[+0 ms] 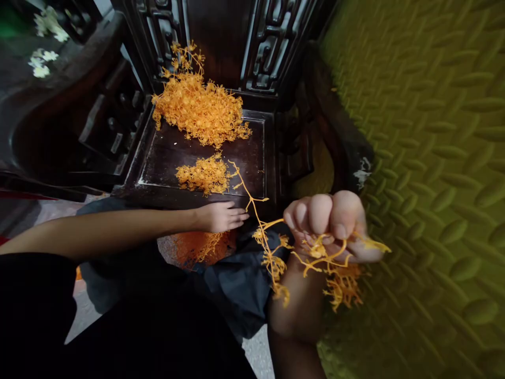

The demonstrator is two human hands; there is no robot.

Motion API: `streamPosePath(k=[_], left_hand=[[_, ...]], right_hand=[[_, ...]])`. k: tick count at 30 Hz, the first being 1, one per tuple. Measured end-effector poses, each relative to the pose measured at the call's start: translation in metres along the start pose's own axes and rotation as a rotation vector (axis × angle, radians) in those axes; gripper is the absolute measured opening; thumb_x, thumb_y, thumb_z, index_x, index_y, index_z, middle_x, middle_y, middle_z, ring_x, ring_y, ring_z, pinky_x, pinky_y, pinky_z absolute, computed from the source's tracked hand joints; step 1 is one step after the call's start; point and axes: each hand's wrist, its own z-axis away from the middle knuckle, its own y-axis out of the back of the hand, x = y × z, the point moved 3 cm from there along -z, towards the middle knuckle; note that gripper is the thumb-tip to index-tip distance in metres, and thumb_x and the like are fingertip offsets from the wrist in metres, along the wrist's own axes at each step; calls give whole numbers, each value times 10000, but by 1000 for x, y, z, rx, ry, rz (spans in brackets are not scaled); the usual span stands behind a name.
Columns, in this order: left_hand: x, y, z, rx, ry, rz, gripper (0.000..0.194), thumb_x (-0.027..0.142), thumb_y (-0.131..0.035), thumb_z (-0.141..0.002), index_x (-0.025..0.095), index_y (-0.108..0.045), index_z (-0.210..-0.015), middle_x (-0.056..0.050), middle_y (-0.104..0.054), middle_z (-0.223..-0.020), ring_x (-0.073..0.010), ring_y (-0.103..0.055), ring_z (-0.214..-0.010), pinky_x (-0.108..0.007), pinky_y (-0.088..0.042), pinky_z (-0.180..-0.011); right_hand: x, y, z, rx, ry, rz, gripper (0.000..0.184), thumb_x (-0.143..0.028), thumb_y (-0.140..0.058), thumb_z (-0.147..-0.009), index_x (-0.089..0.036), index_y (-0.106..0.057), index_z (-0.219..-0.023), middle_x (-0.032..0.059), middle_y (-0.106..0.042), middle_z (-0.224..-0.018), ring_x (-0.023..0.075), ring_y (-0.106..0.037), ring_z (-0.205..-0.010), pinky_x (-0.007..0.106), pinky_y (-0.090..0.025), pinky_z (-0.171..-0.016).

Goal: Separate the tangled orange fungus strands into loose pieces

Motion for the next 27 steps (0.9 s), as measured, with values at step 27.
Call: streamPosePath(k=[27], left_hand=[[3,141,15,588,147,-148,297,324,-514,-1010,172,-694,-1192,-69,-771,-968,-169,-722,-826,-290,-542,-702]], right_hand=[[63,-29,-37,-74,-227,57,375,-349,-854,-763,-255,-714,-1097,-20,-639,-799,97,-527,-634,232,-449,-571]])
